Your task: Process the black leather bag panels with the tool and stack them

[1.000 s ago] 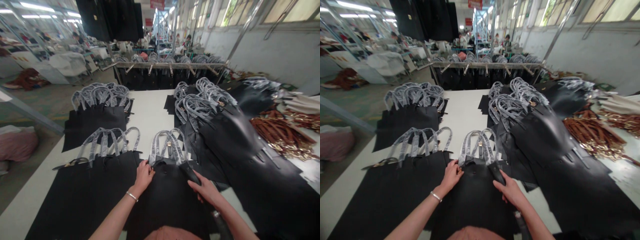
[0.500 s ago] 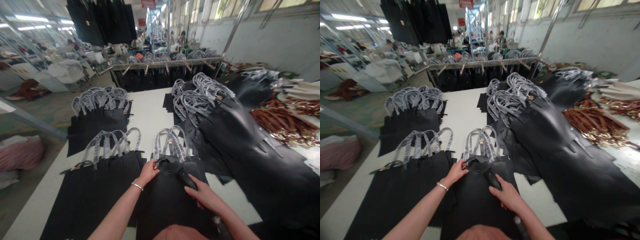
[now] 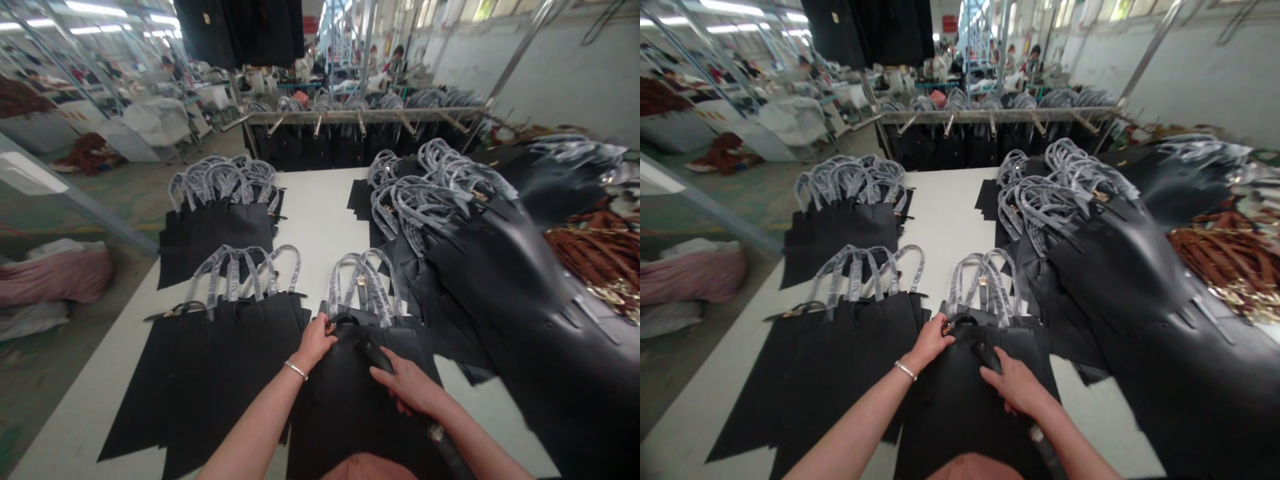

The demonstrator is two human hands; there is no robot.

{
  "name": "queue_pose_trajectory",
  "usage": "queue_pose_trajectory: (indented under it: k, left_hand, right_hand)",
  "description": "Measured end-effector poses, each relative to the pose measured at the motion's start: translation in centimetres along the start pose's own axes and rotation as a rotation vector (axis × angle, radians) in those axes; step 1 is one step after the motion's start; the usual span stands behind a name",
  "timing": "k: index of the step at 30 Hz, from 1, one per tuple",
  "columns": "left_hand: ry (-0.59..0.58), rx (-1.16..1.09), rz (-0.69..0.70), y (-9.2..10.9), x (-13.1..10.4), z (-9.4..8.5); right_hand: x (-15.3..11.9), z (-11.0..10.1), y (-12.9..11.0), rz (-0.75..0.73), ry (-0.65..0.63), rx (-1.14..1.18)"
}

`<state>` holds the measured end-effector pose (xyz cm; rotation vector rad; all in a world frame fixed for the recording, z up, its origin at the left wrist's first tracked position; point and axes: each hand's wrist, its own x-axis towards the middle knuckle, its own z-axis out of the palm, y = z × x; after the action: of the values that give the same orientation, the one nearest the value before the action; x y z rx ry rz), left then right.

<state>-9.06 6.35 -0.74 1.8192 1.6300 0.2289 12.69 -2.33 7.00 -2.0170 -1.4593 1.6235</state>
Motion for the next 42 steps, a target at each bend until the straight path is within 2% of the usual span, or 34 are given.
queue_pose_trajectory:
  k: [3, 7, 11, 14, 17, 19, 23, 25, 26, 27, 29, 31, 33, 35, 37, 39, 42]
  left_hand:
    - [-0.006, -0.011, 0.012, 0.0, 0.0, -0.1]
    - [-0.019, -0.031, 0.035, -0.1, -0.4, -0.4]
    - [-0.010, -0.053, 0.034, 0.3, -0.4, -0.7]
    - [-0.018, -0.081, 0.051, 1.3, -0.3, -2.2]
    - [-0.021, -0.179, 0.142, 3.3, -1.3, -6.3]
    - [0.011, -0.333, 0.222, 5.3, -2.7, -10.6]
    - [0.023, -0.450, 0.217, 10.1, -5.9, -19.6]
    - [0.009, -0.416, 0.236, 12.4, -6.7, -22.0]
    - [0.001, -0.393, 0.259, 13.4, -6.7, -22.3]
    - [-0.015, -0.373, 0.289, 14.3, -6.4, -21.9]
    - [-0.072, -0.376, 0.335, 15.9, -5.3, -19.0]
    - [-0.159, -0.431, 0.318, 16.7, -3.7, -13.9]
    - [-0.240, -0.491, 0.213, 16.6, -2.5, -7.7]
    - [-0.359, -0.539, 0.104, 15.3, -2.0, -1.9]
    - [-0.384, -0.466, 0.079, 13.2, -2.6, 2.4]
    - [-0.261, -0.276, 0.231, 10.5, -3.8, 4.8]
    - [-0.080, 0.030, 0.446, 6.8, -5.6, 5.9]
  right_hand:
    - [0.8, 0.1, -0.6, -0.021, 0.047, 0.023]
    - [0.8, -1.2, -0.3, -0.041, 0.202, 0.046]
    - [-1.8, -3.3, 2.4, -0.001, 0.314, 0.136]
    - [-3.8, -4.2, 5.1, 0.037, 0.373, 0.126]
    - [-5.2, -4.5, 7.5, 0.082, 0.423, 0.086]
    - [-5.9, -4.5, 8.8, 0.107, 0.450, 0.086]
    - [-6.7, -4.5, 10.5, 0.142, 0.503, 0.145]
    - [-6.8, -4.4, 11.0, 0.148, 0.527, 0.182]
    - [-6.9, -4.5, 11.1, 0.143, 0.541, 0.196]
    - [-6.9, -4.5, 11.2, 0.135, 0.554, 0.207]
    - [-6.9, -4.8, 11.1, 0.112, 0.571, 0.222]
    - [-7.1, -5.2, 10.7, 0.095, 0.578, 0.237]
    - [-7.3, -5.7, 10.3, 0.082, 0.583, 0.244]
    - [-7.6, -6.1, 9.9, 0.073, 0.576, 0.254]
    - [-7.7, -6.3, 9.7, 0.079, 0.541, 0.257]
    - [-7.5, -6.1, 9.5, 0.098, 0.471, 0.254]
    - [-7.0, -5.1, 9.1, 0.110, 0.322, 0.238]
